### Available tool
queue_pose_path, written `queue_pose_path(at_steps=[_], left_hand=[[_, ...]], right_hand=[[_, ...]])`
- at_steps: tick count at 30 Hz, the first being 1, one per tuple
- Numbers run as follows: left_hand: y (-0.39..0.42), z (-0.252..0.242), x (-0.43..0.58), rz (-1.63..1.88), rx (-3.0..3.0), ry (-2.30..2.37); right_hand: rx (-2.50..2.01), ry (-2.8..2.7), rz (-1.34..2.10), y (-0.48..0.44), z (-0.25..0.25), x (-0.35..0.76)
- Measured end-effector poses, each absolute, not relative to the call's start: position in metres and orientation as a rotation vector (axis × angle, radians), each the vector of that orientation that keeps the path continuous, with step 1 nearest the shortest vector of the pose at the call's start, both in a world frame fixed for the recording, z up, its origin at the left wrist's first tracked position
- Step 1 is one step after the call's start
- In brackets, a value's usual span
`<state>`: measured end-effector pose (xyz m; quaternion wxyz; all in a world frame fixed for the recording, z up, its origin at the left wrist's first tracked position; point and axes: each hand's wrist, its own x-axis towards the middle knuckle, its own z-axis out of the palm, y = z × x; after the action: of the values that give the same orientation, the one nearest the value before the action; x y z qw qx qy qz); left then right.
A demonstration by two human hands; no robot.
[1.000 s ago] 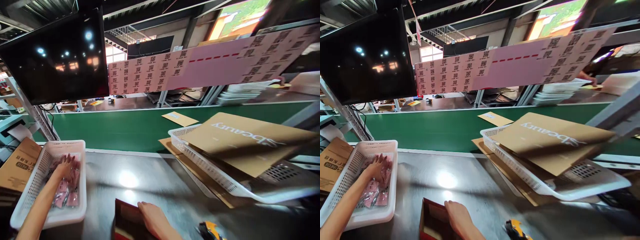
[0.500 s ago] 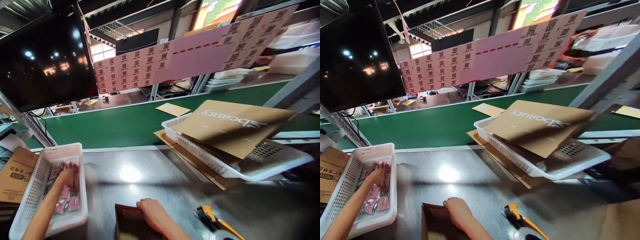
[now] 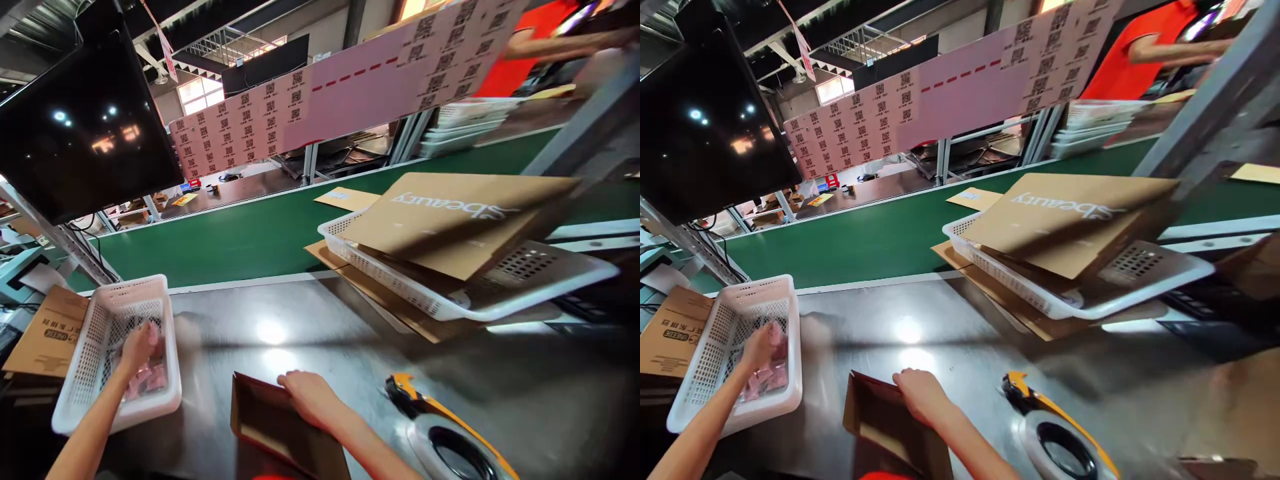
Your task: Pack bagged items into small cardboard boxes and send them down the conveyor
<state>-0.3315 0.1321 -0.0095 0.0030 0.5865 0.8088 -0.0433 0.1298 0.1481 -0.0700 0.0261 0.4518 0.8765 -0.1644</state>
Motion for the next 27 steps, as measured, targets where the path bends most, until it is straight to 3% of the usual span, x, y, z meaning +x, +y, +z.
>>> queue_pose_path(at_steps=[8, 11, 15, 18, 21, 27], left_hand=[[0.111, 0.074, -0.315, 0.676, 1.613, 2.691], [0.084, 0.064, -0.242, 1.156, 1.651, 2.269], [0.064, 0.005, -0.112, 1.283, 2.196, 1.548], [0.067, -0.050, -0.051, 1.158, 2.550, 1.322], [0.067, -0.082, -0.041, 0.675, 2.451, 1.342], [0.065, -0.051, -0.053, -0.270, 1.710, 1.476]], right_hand=[[1.409, 2.576, -0.567, 0.139, -0.063, 0.139], [1.410, 2.563, -0.585, 0.137, -0.067, 0.139], [1.386, 2.575, -0.620, 0.141, -0.068, 0.142], [1.392, 2.587, -0.659, 0.145, -0.069, 0.145], [1.405, 2.598, -0.700, 0.144, -0.071, 0.146], [1.298, 2.654, -0.764, 0.138, -0.073, 0.141]])
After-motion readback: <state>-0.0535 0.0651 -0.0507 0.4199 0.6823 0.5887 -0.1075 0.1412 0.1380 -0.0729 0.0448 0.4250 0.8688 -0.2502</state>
